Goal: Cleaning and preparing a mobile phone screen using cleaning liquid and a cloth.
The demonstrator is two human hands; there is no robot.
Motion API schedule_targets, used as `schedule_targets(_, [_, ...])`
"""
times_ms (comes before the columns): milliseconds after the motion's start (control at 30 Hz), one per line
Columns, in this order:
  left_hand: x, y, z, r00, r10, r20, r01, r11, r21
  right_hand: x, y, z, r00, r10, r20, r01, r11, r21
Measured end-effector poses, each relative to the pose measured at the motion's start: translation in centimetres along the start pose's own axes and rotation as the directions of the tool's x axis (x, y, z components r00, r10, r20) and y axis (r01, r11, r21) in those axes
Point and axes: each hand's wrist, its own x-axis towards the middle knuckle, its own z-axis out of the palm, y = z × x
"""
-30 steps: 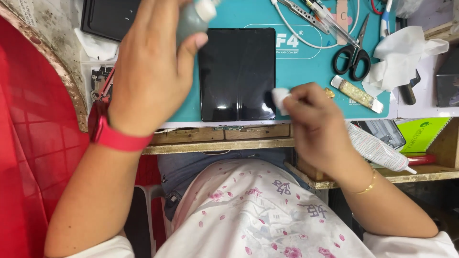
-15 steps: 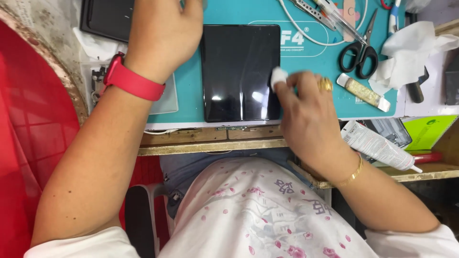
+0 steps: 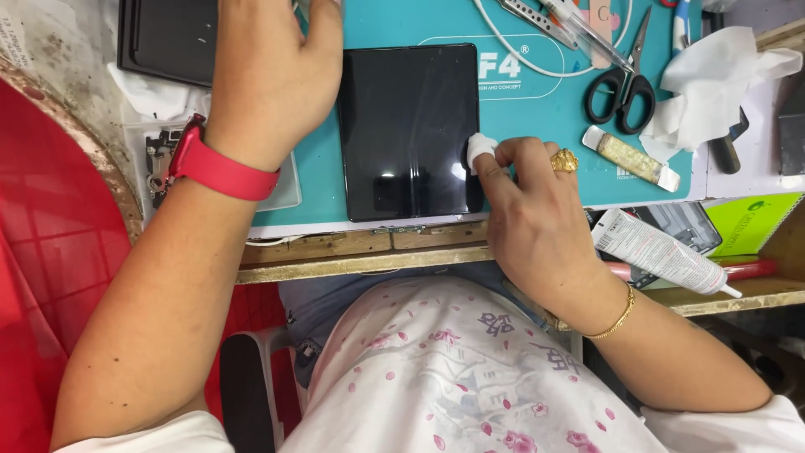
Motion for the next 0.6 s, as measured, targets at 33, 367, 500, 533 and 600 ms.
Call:
schedule_targets(33, [0.0, 0.3, -0.2, 1.0, 0.003, -0.01, -0.003, 0.999, 0.033, 0.2, 0.1, -0.1, 1.0, 0.001, -0.006, -0.001, 1.0, 0.004])
schedule_targets(367, [-5.3, 11.4, 1.2, 0.916, 0.098, 0.389, -0.168, 0.974, 0.151, 0.8, 6.5, -0.4, 0.989, 0.05, -0.14, -0.012, 0.965, 0.263])
schedule_targets(500, [-5.0, 11.5, 2.4, 0.903, 0.104, 0.417, -0.209, 0.954, 0.214, 0.7, 6.3, -0.4, 0.985, 0.067, -0.161, -0.012, 0.946, 0.323])
schedule_targets(533, [-4.8, 11.5, 2.5, 0.903, 0.098, 0.419, -0.212, 0.949, 0.234, 0.6, 6.2, -0.3, 0.983, 0.066, -0.173, -0.006, 0.946, 0.323])
schedule_targets(600, [-4.5, 11.5, 2.7, 0.899, 0.091, 0.429, -0.217, 0.942, 0.255, 0.5, 6.2, -0.1, 0.981, 0.072, -0.182, -0.007, 0.944, 0.33])
